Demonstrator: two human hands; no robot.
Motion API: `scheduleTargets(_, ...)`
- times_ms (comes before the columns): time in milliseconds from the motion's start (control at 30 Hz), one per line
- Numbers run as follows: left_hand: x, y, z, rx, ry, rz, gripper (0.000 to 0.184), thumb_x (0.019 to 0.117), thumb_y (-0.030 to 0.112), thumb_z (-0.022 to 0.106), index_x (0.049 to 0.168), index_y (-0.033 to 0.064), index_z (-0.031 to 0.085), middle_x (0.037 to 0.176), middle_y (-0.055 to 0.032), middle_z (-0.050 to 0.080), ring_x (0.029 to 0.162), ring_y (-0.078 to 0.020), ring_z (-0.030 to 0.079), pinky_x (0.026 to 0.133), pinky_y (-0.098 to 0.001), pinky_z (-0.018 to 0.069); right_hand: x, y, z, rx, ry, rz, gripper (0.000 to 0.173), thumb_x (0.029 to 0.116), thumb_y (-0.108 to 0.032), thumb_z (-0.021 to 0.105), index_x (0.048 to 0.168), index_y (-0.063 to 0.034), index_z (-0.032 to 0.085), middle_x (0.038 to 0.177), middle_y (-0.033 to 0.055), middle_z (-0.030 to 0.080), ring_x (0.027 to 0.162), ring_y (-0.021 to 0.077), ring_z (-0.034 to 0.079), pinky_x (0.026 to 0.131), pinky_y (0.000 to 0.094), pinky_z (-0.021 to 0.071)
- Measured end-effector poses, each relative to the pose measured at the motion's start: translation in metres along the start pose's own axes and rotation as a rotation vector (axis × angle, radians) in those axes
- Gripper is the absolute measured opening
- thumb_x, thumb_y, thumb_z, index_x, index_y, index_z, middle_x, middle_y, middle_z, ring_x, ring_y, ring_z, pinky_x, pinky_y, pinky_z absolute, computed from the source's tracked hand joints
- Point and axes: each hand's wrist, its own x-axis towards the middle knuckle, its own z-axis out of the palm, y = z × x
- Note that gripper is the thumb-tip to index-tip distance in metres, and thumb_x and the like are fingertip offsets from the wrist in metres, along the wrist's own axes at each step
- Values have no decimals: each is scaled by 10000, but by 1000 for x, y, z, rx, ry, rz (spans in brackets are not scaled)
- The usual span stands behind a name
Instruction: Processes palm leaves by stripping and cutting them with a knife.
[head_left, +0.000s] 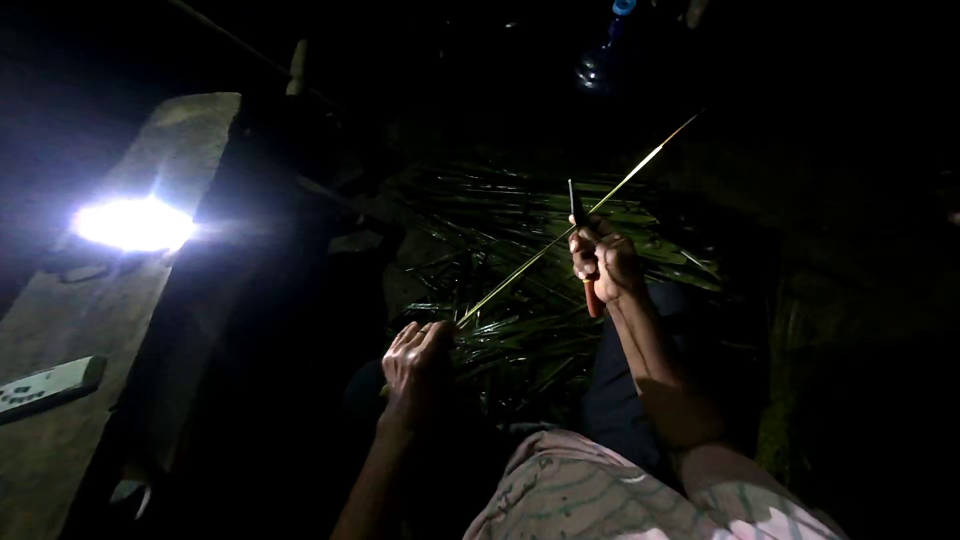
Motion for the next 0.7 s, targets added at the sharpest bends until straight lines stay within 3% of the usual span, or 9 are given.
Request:
scheduleTargets(167, -15, -38, -31, 76, 45, 20, 203, 973, 178, 598, 897, 74, 754, 827, -77, 750, 820, -258, 729, 939, -481, 553, 10, -19, -17, 38, 42, -115, 223, 1078, -78, 404, 1205, -84, 588, 763, -4, 592, 416, 8, 411, 371, 132, 379)
scheduleTargets(333, -42, -85, -58, 103, 32, -24, 245, 990, 205, 586, 936, 36, 756, 857, -130, 739, 862, -325, 710, 1011, -574, 488, 28, -27, -46, 89, 71, -189, 213, 1065, -56, 396, 1186, -102, 566, 750, -38, 602, 437, 4, 439, 389, 137, 399)
scheduleTargets(433, -49, -99, -75, 31, 50, -174, 223, 976, 122, 607, 971, -62, 733, 920, -234, 713, 934, -412, 671, 942, -566, 502, 35, -31, -68, 106, 145, -227, 242, 1045, -39, 357, 1138, -155, 547, 753, -63, 596, 434, -7, 428, 389, 130, 385)
scheduleTargets(500, -51, -110, -74, -94, 131, -235, 261, 998, 188, 606, 1032, -41, 726, 1029, -215, 685, 1035, -331, 615, 969, -465, 484, 34, -30, -73, 128, 202, -215, 258, 1044, -23, 343, 1125, -157, 548, 762, -56, 610, 431, -4, 434, 385, 131, 392)
scheduleTargets(567, -40, -110, -63, -267, 277, -274, 244, 993, 195, 642, 1062, -22, 729, 1081, -151, 629, 1076, -193, 559, 985, -326, 444, 31, -21, -67, 108, 208, -169, 252, 1066, -50, 355, 1185, -158, 549, 768, -49, 596, 436, 1, 429, 385, 134, 386)
scheduleTargets(633, -17, -96, -50, -425, 448, -295, 176, 980, 108, 657, 1050, -41, 716, 1061, -62, 636, 993, -48, 605, 895, -192, 519, 21, -6, -50, 32, 138, -68, 223, 1091, -143, 372, 1223, -195, 543, 748, -67, 554, 429, -8, 390, 380, 131, 360)
scheduleTargets(700, 8, -78, -34, -543, 561, -308, 132, 983, 59, 641, 1056, -32, 702, 1035, -15, 661, 930, -29, 637, 834, -202, 562, 9, 13, -27, -26, 32, 59, 253, 1105, -202, 363, 1265, -187, 558, 708, -60, 546, 419, 3, 395, 378, 149, 382)
